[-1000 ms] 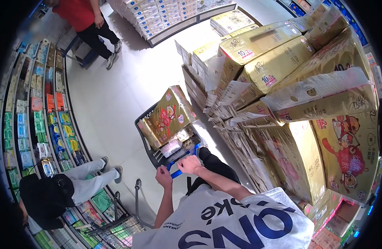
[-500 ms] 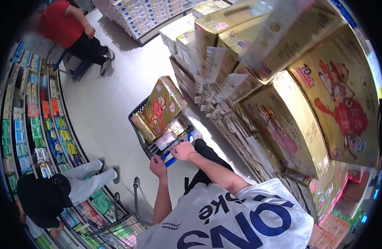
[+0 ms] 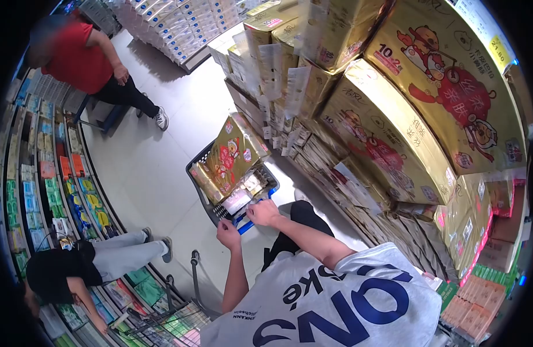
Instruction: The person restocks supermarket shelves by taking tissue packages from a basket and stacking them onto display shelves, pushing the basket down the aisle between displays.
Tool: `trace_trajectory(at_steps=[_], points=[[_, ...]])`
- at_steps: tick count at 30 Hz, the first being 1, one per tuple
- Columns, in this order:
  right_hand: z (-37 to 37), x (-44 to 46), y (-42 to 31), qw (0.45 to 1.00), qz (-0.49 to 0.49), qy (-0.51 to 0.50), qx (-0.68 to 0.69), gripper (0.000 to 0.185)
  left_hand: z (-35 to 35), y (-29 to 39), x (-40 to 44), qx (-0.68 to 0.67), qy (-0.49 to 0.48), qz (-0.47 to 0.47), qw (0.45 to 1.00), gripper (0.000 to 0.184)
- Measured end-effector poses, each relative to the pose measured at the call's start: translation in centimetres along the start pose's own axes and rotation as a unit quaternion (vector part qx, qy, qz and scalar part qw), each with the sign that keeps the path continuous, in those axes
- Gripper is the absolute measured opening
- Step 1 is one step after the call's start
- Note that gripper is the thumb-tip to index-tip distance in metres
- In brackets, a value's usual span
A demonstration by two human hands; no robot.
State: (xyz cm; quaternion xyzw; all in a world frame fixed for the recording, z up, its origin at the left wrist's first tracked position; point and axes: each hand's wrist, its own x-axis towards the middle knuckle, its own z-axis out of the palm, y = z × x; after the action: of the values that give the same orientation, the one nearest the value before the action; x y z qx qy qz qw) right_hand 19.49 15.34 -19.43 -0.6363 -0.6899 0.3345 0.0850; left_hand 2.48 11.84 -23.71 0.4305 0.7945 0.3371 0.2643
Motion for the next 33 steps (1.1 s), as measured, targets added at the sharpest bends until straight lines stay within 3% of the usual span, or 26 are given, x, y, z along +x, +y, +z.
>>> trace_trajectory(at_steps=[6, 11, 16, 22, 28, 33], points=[[0.0, -3.2, 1.3, 0.997, -0.026, -0.076, -0.01, 0.043, -0.8, -0.5, -3.5, 0.013, 0.002, -0.015, 1.0, 0.034], [-0.6, -5.7, 3.5, 0.994, -0.066, -0.09, 0.01, 0.043, -0.4, -1.0, -6.7, -0.009, 0.033, 0.001, 0.999, 0.036], [-0.9, -7.0, 5.7, 0.98, -0.096, -0.173, 0.006, 0.045, 0.2, -2.0, -9.6, 0.008, 0.012, -0.004, 1.0, 0.039], [-2.5, -9.3, 8.0, 0.957, -0.21, -0.201, -0.001, 0.051, -0.1, -1.0, -13.0, -0.014, -0.039, -0.029, 0.999, 0.04], [-2.4, -12.5, 9.8, 0.958, -0.229, -0.168, -0.035, 0.048, -0.1, -0.3, -16.2, 0.029, -0.079, -0.015, 0.996, 0.042], [-2.8, -14.3, 11.1, 0.949, -0.235, -0.197, -0.074, 0.049, 0.6, 2.0, -20.3, 0.055, -0.059, -0.002, 0.997, 0.041]])
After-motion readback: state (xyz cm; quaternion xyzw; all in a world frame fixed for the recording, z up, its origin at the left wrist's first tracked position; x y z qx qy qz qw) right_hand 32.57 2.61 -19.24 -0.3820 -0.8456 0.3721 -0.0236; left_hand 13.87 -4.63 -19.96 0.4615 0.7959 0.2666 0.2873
